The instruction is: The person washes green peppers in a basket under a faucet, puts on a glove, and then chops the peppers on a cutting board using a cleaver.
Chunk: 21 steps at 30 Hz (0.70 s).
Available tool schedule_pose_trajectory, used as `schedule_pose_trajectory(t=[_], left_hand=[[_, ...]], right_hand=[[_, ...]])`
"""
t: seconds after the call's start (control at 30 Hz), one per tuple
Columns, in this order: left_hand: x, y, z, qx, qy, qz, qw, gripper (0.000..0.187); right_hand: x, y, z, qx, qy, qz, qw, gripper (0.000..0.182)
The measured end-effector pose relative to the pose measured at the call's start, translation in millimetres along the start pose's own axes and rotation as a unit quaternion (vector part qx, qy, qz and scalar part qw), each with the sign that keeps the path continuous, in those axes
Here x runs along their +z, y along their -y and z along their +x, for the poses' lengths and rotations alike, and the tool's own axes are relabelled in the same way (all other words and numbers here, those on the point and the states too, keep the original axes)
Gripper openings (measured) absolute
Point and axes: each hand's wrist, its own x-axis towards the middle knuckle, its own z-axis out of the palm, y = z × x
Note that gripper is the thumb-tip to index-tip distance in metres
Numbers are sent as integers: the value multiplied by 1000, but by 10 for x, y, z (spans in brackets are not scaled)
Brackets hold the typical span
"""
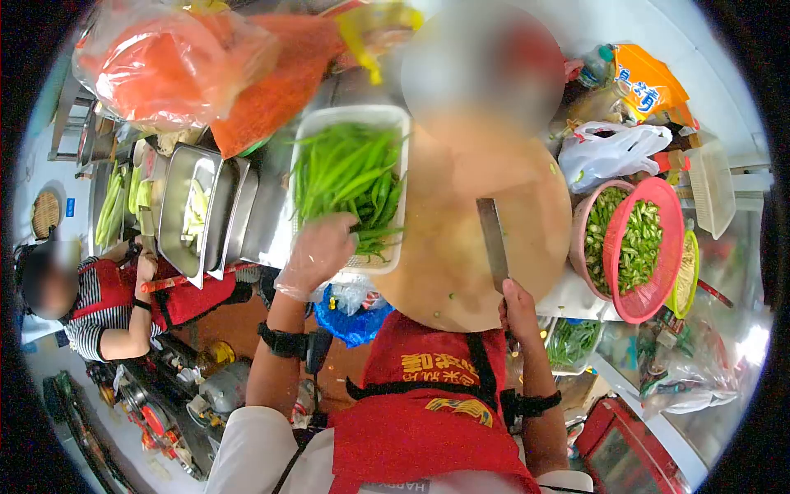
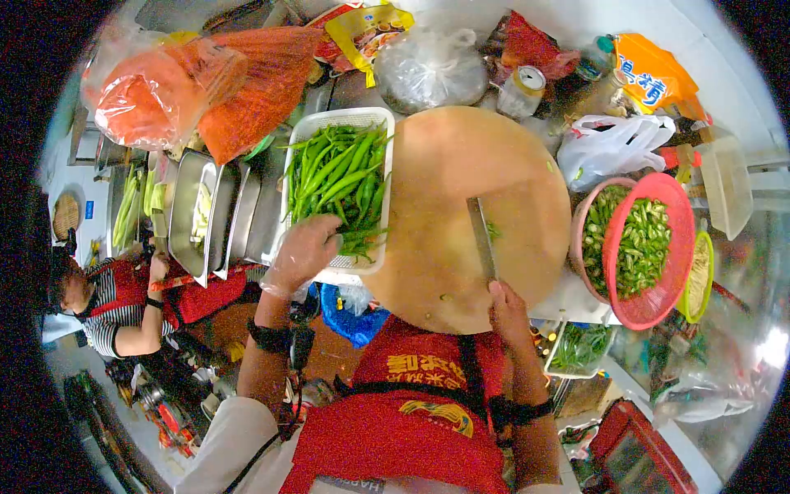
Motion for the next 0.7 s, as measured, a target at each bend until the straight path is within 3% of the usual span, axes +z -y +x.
schedule_pose_trajectory(t=[0.07, 0.17, 0.23, 0.3, 0.37, 0.4, 0.43, 0.53, 0.6, 0.63, 0.7], left_hand=[[17, -54, -50, 9, -44, -28, 999, 20], [-45, -137, -91, 3, 8, -17, 1000, 21], [-121, -222, -140, 51, -83, -82, 992, 25], [-244, -431, -189, 43, -80, -109, 990, 27], [-294, -750, -209, -72, 2, -299, 952, 26], [-187, -824, -221, -27, -6, -341, 940, 29], [70, -897, -274, -111, 41, -487, 866, 31], [647, -1173, -155, -92, 71, -523, 844, 31], [1053, -1321, -93, -164, 102, -395, 898, 29], [1287, -1314, -96, -166, 100, -398, 897, 29], [1534, -1303, -96, -84, -4, -413, 907, 28]], right_hand=[[13, -32, 14, -27, 3, -10, 1000, 39], [28, -9, 5, -50, 4, -17, 999, 39], [26, -4, 1, -45, 0, -13, 999, 38], [17, -39, 24, -38, 12, -20, 999, 38], [36, -82, 59, -45, 8, -31, 998, 38], [32, -85, 57, -53, 6, -42, 998, 38], [28, -54, 40, -50, -3, -47, 998, 38], [23, 42, -17, 3, 30, -1, 1000, 47], [35, 63, -24, 8, 25, 2, 1000, 48], [53, 72, -14, 11, 28, 13, 999, 48], [80, 103, -6, 8, 24, 4, 1000, 49]])
